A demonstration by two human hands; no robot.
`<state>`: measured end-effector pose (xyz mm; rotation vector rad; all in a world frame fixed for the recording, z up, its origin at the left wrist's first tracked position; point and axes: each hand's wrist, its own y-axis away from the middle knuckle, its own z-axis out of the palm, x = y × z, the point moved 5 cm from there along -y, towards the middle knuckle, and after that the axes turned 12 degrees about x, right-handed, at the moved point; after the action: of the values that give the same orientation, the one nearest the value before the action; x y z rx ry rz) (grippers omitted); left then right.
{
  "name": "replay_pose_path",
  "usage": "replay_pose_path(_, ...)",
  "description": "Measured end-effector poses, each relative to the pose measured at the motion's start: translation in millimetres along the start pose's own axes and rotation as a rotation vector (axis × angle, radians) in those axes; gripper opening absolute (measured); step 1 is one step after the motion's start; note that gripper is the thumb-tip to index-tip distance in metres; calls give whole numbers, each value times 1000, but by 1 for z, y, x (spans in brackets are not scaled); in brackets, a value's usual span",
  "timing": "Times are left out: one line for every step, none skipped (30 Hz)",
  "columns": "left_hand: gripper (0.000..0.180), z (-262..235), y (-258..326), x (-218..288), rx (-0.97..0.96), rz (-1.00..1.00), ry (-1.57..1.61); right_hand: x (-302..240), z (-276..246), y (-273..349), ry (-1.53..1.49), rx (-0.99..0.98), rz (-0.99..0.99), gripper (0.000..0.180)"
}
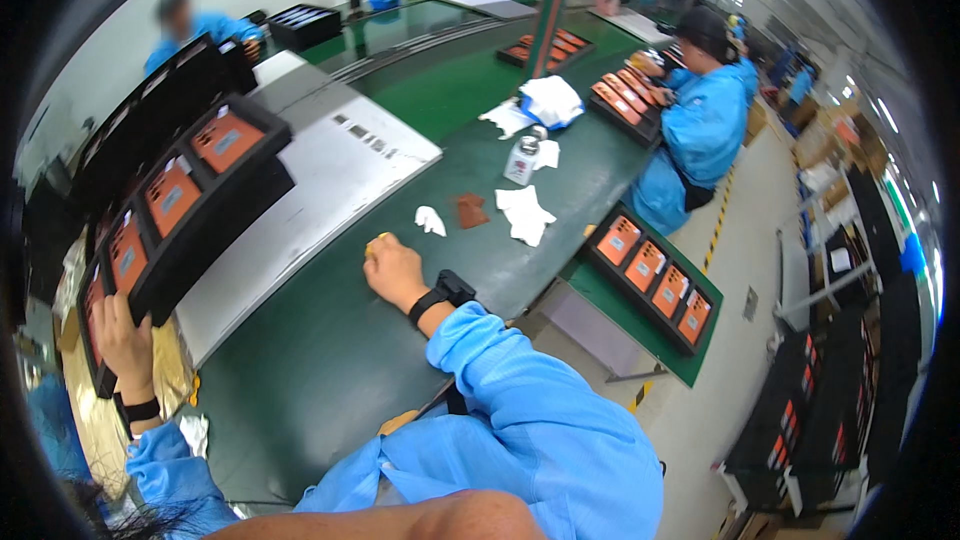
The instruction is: Wiping the backs and edges of several orange smartphones with a yellow cloth at a factory workbench.
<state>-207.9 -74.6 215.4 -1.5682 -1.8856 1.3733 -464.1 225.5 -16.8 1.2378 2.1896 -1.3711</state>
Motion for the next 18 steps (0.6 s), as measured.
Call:
replay_pose_path(43, -9, 1, 4, 15, 8, 1, 2, 1, 0, -6, 29, 21, 15)
replay_pose_path(43, -14, 4, 9, 30, 15, 1, 6, 1, 0, -13, 57, 42, 15)
replay_pose_path(41, -20, 5, 14, 82, 42, 25, 11, 1, 0, 3, 24, 83, 16)
replay_pose_path(39, -25, 7, 19, 100, 39, 29, 9, -4, -2, 30, -10, 112, 17)
replay_pose_path(38, -32, 11, 22, 116, 19, 44, 9, -6, 0, 9, -14, 111, 17)
replay_pose_path(37, -41, 11, 26, 136, 2, 62, 10, -9, 2, -9, -16, 112, 18)
replay_pose_path(39, -50, 10, 31, 159, -5, 78, 10, -11, 4, -28, -9, 100, 18)
replay_pose_path(41, -58, 14, 33, 143, 17, 89, 10, -13, 7, -46, -1, 89, 18)
replay_pose_path(41, -62, 16, 41, 132, 43, 118, 12, -17, 10, -73, 11, 94, 19)
replay_pose_path(40, -66, 19, 49, 118, 66, 145, 15, -20, 13, -78, 14, 105, 19)
replay_pose_path(36, -67, 24, 58, 99, 86, 171, 20, -26, 16, -134, 19, 129, 17)
replay_pose_path(31, -65, 29, 68, 93, 104, 171, 26, -32, 20, -191, 25, 155, 16)
replay_pose_path(30, -63, 36, 77, 64, 108, 211, 33, -39, 25, -268, 53, 170, 14)
replay_pose_path(29, -60, 44, 87, 36, 111, 252, 40, -47, 30, -343, 80, 187, 13)
replay_pose_path(29, -56, 52, 99, 29, 135, 271, 46, -57, 31, -335, 66, 172, 11)
replay_pose_path(29, -54, 61, 111, 21, 156, 286, 51, -66, 33, -329, 48, 155, 11)
replay_pose_path(30, -50, 71, 121, 20, 157, 306, 68, -71, 35, -395, 65, 202, 9)
replay_pose_path(31, -48, 83, 131, 22, 160, 329, 82, -72, 38, -459, 85, 250, 8)
